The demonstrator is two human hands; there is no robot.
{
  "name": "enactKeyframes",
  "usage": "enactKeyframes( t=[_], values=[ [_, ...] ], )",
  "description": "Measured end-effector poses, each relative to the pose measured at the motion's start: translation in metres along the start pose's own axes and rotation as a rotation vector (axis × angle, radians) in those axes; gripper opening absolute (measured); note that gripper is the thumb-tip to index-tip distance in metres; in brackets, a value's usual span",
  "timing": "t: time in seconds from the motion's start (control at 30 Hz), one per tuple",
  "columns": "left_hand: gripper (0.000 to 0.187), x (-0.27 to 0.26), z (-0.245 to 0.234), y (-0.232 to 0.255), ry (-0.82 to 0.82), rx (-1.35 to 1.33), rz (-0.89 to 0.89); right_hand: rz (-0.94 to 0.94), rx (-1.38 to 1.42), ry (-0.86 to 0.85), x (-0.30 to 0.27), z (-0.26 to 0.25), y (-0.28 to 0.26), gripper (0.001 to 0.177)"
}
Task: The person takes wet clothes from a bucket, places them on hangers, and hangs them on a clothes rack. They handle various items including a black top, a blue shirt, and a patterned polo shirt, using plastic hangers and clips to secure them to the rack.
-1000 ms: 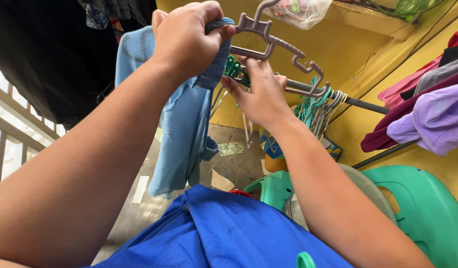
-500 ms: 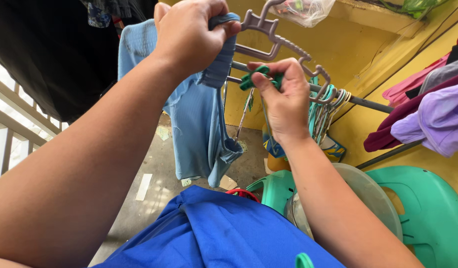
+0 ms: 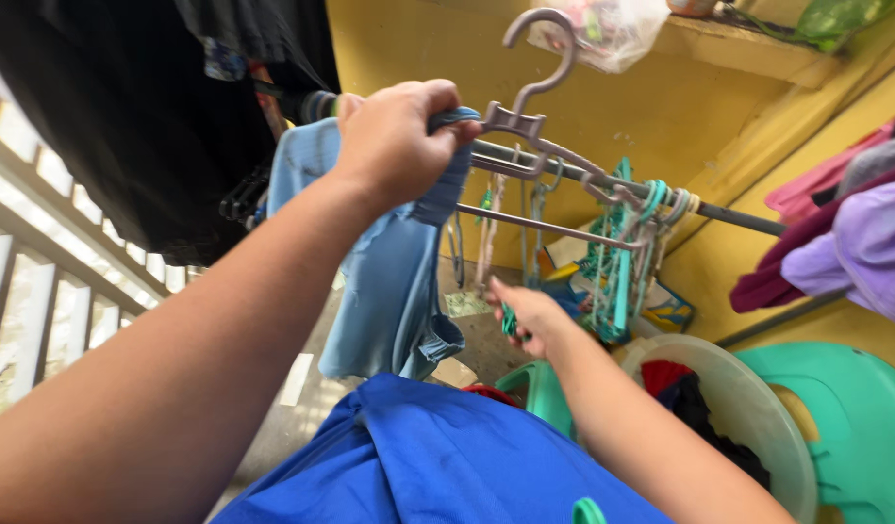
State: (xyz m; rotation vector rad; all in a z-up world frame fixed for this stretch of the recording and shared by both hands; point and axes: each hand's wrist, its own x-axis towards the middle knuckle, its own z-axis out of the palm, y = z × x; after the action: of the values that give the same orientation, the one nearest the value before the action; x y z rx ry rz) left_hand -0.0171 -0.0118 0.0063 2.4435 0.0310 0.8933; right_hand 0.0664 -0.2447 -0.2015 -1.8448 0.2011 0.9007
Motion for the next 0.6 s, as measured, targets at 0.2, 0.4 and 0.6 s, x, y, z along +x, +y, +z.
enactKeyframes(
  t=[0.2, 0.4, 0.6],
  values=[
    [0.027, 0.012, -0.034, 0.021, 0.092, 0.0, 0.11, -0.035, -0.198, 0.22, 0.042, 0.021, 0.038, 0.074],
    [0.028, 0.038, -0.071, 0.012, 0.33, 0.001, 0.281, 0.036, -0.354, 0.102, 0.043, 0.04, 0.054, 0.071],
    [0.034, 0.035, -0.088, -0.012, 0.294, -0.047, 0.217, 0.032, -0.23, -0.245, 0.071, 0.051, 0.07, 0.027]
  ],
)
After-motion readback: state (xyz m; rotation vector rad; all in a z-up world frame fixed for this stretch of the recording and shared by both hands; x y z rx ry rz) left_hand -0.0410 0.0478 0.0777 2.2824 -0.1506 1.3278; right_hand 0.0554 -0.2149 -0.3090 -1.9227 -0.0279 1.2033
